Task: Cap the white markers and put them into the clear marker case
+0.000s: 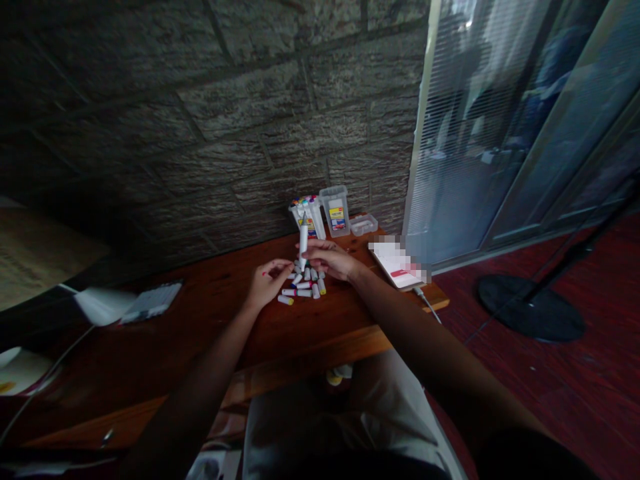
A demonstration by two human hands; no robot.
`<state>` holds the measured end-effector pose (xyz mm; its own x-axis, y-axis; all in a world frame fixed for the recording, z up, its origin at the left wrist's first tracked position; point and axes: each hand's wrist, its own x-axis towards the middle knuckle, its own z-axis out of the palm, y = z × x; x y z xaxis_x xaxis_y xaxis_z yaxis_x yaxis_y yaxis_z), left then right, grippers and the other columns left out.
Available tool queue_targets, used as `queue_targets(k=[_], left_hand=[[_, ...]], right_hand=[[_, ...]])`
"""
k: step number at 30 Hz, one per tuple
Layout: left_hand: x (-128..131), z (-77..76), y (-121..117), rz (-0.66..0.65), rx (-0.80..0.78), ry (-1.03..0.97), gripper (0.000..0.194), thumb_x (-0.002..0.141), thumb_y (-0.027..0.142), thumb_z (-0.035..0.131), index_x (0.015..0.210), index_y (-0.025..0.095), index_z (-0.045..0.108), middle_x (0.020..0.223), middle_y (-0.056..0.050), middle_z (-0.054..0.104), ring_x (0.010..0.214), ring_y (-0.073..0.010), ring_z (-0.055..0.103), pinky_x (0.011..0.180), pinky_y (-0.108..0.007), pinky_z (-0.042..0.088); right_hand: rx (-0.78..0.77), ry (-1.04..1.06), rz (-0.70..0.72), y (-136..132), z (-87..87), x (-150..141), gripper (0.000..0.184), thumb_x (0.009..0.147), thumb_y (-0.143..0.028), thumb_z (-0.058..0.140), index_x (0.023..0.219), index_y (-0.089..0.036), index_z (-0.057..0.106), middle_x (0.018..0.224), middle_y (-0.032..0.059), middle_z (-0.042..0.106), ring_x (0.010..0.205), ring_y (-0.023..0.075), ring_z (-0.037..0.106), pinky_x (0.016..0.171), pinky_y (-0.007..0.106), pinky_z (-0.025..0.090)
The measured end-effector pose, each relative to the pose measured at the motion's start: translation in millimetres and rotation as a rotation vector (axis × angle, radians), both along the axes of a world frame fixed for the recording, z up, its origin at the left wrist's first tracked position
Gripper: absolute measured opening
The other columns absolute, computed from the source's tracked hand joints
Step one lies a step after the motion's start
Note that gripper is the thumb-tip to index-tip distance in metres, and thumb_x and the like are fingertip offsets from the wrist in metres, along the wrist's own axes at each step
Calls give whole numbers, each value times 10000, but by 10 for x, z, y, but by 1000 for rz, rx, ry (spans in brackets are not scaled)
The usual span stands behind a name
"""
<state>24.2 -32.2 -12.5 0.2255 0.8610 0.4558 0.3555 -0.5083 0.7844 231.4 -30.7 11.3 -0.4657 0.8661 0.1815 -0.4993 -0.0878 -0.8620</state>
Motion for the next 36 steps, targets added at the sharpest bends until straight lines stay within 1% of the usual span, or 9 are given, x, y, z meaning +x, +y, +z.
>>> queue_targets(k=[8, 11, 14, 21, 24, 28, 30, 33, 36], left_hand=[[30, 59, -40, -94, 117, 100, 158, 804, 326, 668, 800, 181, 731, 816, -60, 709, 802, -180, 625, 812, -303, 446], [41, 70, -53, -94, 90, 89, 157, 795, 328, 675, 785, 181, 730, 804, -58, 709, 781, -182, 628, 792, -303, 449], [50, 79, -72, -89, 73, 76, 162, 793, 332, 676, 773, 180, 727, 789, -53, 709, 766, -182, 629, 772, -298, 452], [58, 61, -71, -112, 139, 129, 150, 819, 303, 647, 776, 180, 720, 795, -58, 702, 774, -179, 625, 780, -301, 447], [50, 47, -62, -121, 136, 129, 141, 819, 298, 649, 782, 182, 721, 799, -59, 698, 779, -179, 622, 786, -303, 445], [43, 62, -77, -130, 143, 138, 154, 833, 303, 636, 793, 180, 720, 816, -67, 698, 789, -182, 623, 790, -312, 450], [51, 87, -106, -168, 161, 141, 146, 832, 298, 640, 805, 181, 722, 824, -71, 700, 806, -188, 626, 807, -322, 456], [86, 127, -166, -275, 217, 178, 133, 792, 292, 692, 864, 186, 728, 867, -80, 708, 860, -202, 629, 848, -346, 465], [135, 135, -214, -364, 285, 244, 224, 739, 299, 746, 936, 194, 722, 948, -87, 712, 953, -217, 622, 897, -369, 468]], right_hand=[[-2, 15, -6, 45, -47, 13, 294, 639, -181, 764, 926, -167, 703, 718, 0, 652, 461, 22, 312, 393, 167, 168], [-1, 8, -7, 55, -57, 15, 297, 652, -188, 763, 942, -173, 704, 731, 3, 664, 462, 21, 318, 401, 164, 193], [0, 6, -14, 49, -51, 10, 298, 646, -191, 766, 938, -174, 705, 730, 5, 667, 457, 22, 305, 396, 167, 174], [-13, 3, -9, 36, -44, 8, 316, 633, -185, 782, 939, -170, 705, 757, 14, 675, 472, 23, 324, 407, 170, 190], [-4, 13, -13, 34, -36, 9, 294, 640, -197, 788, 918, -161, 699, 712, -5, 641, 466, 19, 318, 403, 170, 178], [5, 4, -23, 40, -33, 9, 265, 652, -215, 791, 883, -148, 681, 605, -53, 526, 451, 18, 298, 390, 169, 158], [8, 17, -42, 58, -44, 11, 246, 654, -224, 796, 845, -155, 659, 588, -71, 480, 449, 15, 290, 389, 161, 167], [5, 65, -121, 94, -58, 20, 249, 642, -233, 809, 779, -164, 613, 584, -86, 442, 441, 8, 260, 383, 151, 167], [-20, 95, -215, 111, -48, 31, 278, 628, -259, 819, 759, -166, 592, 580, -91, 435, 438, 11, 237, 377, 154, 174]])
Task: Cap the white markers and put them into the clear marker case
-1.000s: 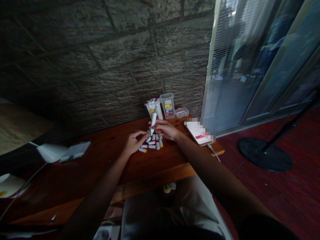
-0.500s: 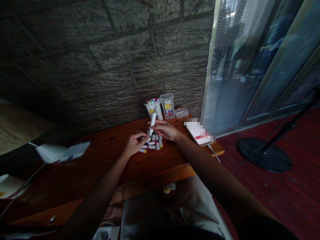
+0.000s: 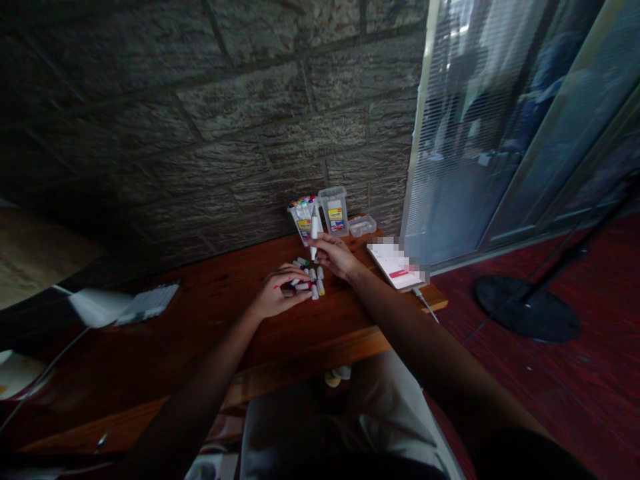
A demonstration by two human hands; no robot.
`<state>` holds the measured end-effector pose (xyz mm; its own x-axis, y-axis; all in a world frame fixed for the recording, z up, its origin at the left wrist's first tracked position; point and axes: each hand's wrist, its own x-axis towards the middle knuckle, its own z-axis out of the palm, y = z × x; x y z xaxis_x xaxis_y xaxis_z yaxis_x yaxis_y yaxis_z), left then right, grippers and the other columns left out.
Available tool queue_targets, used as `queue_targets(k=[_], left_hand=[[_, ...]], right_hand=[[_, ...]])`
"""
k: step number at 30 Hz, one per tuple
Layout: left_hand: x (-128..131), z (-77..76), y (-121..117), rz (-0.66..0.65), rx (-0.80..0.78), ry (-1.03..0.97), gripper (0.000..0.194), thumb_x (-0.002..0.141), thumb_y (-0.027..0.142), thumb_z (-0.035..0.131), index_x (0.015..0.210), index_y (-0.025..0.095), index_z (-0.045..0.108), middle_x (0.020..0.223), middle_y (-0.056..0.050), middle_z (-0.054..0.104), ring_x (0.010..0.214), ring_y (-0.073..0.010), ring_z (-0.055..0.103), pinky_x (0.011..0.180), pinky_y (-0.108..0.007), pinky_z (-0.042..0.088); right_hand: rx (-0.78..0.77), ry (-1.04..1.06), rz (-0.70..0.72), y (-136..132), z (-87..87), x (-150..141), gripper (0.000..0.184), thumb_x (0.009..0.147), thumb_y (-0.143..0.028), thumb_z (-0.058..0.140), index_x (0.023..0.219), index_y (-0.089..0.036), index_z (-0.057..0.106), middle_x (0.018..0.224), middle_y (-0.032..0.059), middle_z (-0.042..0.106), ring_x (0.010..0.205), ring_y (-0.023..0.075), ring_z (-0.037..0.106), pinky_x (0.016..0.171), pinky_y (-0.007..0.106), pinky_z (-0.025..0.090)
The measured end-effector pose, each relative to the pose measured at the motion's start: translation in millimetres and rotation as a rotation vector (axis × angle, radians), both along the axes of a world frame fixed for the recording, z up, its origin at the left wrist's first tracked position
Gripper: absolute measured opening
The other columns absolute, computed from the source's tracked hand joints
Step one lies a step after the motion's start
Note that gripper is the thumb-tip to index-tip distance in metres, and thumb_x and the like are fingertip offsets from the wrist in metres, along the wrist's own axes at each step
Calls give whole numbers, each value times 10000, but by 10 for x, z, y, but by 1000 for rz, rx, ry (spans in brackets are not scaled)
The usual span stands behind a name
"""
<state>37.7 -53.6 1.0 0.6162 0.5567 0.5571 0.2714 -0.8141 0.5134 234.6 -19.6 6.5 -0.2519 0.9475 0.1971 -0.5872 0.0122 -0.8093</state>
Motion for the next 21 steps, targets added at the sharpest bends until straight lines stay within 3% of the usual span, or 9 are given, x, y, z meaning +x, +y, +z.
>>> queue_targets(k=[4, 9, 13, 17, 21], left_hand=[[39, -42, -12, 18, 79, 93, 309, 699, 357, 781, 963, 212, 716, 980, -74, 704, 992, -220, 613, 912, -371, 468], [61, -59, -18, 20, 87, 95, 224, 722, 315, 764, 914, 211, 716, 948, -66, 706, 957, -208, 625, 904, -368, 477], [79, -36, -11, 17, -26, -92, 192, 765, 277, 724, 934, 191, 697, 964, -70, 696, 940, -186, 636, 884, -341, 497], [25, -59, 98, 238, -176, -346, 237, 829, 334, 656, 1003, 176, 686, 1040, -87, 667, 922, -170, 651, 799, -293, 526], [-55, -111, 224, 323, -325, -520, 315, 793, 374, 691, 1021, 158, 664, 1063, -99, 668, 907, -179, 676, 839, -328, 544]], right_hand=[[-33, 24, -59, -9, 26, 7, 292, 612, -283, 824, 750, -163, 596, 572, -88, 443, 444, 17, 231, 375, 161, 169], [-28, 27, -25, -14, 30, 13, 274, 624, -267, 816, 752, -162, 598, 562, -90, 422, 446, 20, 207, 377, 176, 123], [-41, 40, -27, -9, 31, 21, 269, 624, -249, 811, 757, -165, 593, 568, -91, 431, 449, 21, 220, 390, 178, 135], [-28, 15, -9, -9, 16, 7, 249, 610, -222, 800, 754, -161, 607, 577, -86, 472, 451, 16, 245, 407, 175, 129], [13, -128, -10, -20, -7, -35, 221, 614, -246, 764, 771, -154, 638, 664, -30, 611, 457, 23, 280, 420, 203, 125]])
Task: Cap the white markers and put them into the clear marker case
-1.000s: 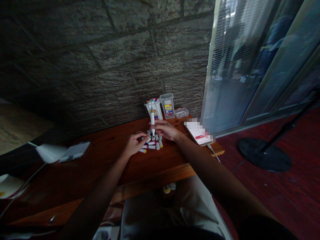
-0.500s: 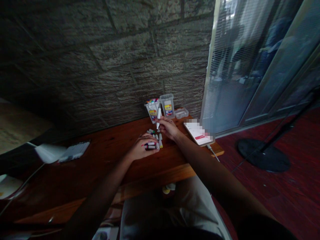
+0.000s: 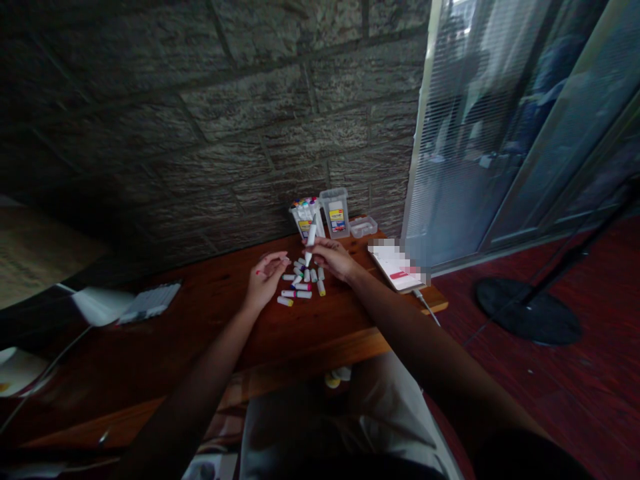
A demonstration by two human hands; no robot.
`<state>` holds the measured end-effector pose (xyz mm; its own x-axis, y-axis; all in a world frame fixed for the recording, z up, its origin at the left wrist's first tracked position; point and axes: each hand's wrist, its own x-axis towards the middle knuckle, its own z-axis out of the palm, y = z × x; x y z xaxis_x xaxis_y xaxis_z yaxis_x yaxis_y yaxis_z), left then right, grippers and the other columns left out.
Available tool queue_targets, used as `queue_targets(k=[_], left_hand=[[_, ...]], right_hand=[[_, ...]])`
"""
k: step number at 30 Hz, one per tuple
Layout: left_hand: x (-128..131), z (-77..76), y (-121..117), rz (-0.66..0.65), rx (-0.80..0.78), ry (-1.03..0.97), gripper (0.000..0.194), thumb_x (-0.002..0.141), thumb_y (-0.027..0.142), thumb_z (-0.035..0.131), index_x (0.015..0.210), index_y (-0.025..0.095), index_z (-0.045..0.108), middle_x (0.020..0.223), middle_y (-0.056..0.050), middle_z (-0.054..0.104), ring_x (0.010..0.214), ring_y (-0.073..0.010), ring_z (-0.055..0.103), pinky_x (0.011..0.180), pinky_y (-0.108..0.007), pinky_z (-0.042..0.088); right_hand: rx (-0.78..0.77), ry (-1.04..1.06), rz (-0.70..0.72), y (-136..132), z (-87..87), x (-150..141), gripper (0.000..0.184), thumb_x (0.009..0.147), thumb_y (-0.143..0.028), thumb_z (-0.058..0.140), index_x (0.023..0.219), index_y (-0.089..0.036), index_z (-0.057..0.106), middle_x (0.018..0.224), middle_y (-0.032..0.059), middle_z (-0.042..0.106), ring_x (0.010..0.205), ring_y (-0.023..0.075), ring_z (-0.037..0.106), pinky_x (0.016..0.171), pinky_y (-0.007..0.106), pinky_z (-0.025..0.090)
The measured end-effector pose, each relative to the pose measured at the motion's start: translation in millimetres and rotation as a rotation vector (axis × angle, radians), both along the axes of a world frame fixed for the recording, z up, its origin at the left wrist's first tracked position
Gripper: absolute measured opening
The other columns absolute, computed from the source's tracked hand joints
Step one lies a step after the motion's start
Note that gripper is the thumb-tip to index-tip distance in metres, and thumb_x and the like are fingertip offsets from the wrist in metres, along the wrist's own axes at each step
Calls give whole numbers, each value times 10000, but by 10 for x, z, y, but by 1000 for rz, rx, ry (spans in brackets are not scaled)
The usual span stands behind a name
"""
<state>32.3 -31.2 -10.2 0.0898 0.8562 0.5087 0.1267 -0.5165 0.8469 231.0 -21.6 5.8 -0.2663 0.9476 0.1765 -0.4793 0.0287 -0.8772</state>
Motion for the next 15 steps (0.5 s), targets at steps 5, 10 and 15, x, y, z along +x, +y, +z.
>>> queue_targets(k=[5, 10, 15], left_hand=[[-24, -28, 48, 11, -44, -86, 354, 750, 387, 726, 1005, 151, 656, 1171, -126, 651, 1004, -207, 665, 916, -371, 527], [1, -10, 9, -45, -112, -1, 388, 744, 419, 725, 1013, 145, 667, 928, -86, 720, 829, -180, 690, 772, -318, 563], [16, 42, -56, -56, -112, 83, 328, 748, 453, 710, 861, 146, 681, 740, -32, 697, 557, -109, 604, 533, -227, 497]], right_hand=[[36, -68, -15, 11, -23, -20, 238, 622, -284, 746, 804, -163, 651, 704, -10, 652, 461, 34, 290, 439, 223, 112], [60, -136, -81, 42, -69, -38, 236, 625, -325, 746, 744, -164, 621, 652, -25, 602, 483, 50, 352, 454, 221, 186], [95, -218, -173, 30, -75, -64, 290, 651, -417, 741, 723, -179, 592, 593, -42, 540, 502, 73, 384, 492, 236, 258]])
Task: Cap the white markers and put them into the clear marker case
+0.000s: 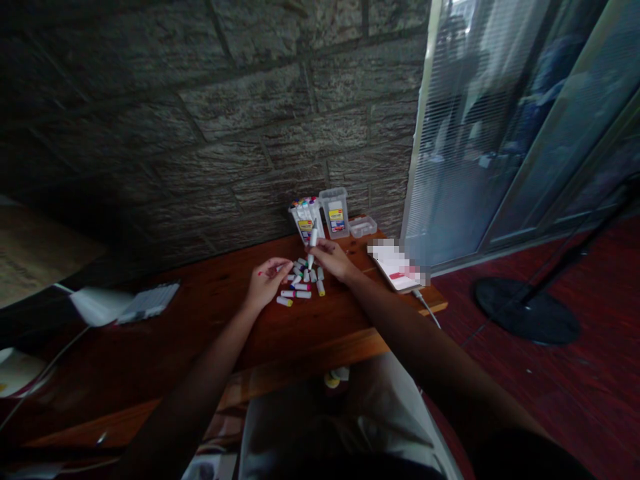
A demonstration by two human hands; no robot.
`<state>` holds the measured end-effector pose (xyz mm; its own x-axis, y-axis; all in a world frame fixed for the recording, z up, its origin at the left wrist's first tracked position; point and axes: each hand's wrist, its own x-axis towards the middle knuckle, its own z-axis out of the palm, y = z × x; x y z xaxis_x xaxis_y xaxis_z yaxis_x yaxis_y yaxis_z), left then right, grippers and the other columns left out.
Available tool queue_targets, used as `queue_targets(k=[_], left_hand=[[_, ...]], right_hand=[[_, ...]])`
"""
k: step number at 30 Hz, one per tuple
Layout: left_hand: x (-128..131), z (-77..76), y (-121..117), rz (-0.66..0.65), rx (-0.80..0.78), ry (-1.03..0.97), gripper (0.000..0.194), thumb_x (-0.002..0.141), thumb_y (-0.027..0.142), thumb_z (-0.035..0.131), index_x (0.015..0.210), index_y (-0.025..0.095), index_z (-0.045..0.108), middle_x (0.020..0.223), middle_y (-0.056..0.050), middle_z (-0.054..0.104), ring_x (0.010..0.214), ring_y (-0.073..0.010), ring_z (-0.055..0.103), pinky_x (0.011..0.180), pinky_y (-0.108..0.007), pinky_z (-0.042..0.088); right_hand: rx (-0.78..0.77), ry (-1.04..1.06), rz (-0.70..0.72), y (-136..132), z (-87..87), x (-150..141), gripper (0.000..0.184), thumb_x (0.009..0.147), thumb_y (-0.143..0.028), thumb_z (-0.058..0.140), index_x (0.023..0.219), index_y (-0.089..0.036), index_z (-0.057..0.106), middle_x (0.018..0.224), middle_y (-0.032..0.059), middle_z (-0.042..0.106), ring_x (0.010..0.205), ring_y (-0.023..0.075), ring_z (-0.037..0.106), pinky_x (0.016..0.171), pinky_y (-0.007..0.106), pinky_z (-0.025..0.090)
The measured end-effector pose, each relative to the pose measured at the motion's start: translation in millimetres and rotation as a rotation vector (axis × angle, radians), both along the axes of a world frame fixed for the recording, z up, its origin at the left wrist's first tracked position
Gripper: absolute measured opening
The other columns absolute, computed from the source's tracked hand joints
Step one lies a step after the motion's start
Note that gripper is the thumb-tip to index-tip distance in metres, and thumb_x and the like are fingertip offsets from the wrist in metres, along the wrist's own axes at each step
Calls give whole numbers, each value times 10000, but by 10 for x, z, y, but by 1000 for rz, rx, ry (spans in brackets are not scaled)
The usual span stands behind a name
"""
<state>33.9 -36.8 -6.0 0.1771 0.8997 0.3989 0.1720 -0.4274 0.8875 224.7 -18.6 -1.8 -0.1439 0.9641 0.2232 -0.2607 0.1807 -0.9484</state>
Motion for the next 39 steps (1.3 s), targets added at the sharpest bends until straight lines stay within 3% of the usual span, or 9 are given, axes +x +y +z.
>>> queue_targets(k=[5, 11, 18, 26, 34, 39], left_hand=[[1, 2, -11, 16, 63, 59, 294, 777, 437, 686, 836, 149, 694, 792, -49, 713, 698, -142, 652, 629, -236, 518], [-21, -36, -1, 10, 36, 64, 366, 812, 431, 652, 1043, 149, 687, 906, -66, 727, 763, -158, 666, 694, -268, 541], [-24, -27, -12, -4, 109, 63, 242, 784, 392, 687, 864, 165, 662, 827, -42, 700, 777, -166, 663, 723, -277, 539], [-20, -58, 10, -20, 123, 83, 243, 735, 348, 736, 867, 166, 643, 827, -43, 689, 788, -167, 660, 756, -291, 531], [-41, -85, 33, 11, 136, 78, 254, 736, 334, 737, 895, 159, 643, 867, -52, 690, 806, -168, 662, 761, -290, 529], [-50, -92, 39, -9, 150, 73, 252, 732, 329, 743, 890, 169, 628, 855, -41, 691, 800, -164, 665, 760, -285, 528]], right_hand=[[31, 25, -11, 4, -18, 4, 318, 677, -457, 742, 759, -185, 599, 591, -59, 472, 515, 73, 376, 503, 235, 257], [11, 47, -7, 3, -18, 5, 338, 672, -472, 744, 769, -179, 606, 589, -46, 500, 505, 73, 382, 486, 232, 230], [-49, 103, -21, -2, -10, 0, 295, 644, -441, 740, 772, -189, 657, 593, -22, 561, 535, 106, 459, 505, 242, 286], [-57, 145, -9, 19, -38, -5, 233, 628, -366, 742, 773, -192, 688, 665, -16, 612, 600, 110, 515, 554, 232, 349], [-45, 125, 26, 29, -51, 7, 272, 630, -393, 752, 773, -168, 702, 639, -10, 610, 559, 95, 494, 513, 222, 309], [-28, 87, 48, 11, -28, -8, 285, 654, -383, 722, 824, -155, 706, 580, -11, 599, 467, 73, 403, 459, 226, 226]])
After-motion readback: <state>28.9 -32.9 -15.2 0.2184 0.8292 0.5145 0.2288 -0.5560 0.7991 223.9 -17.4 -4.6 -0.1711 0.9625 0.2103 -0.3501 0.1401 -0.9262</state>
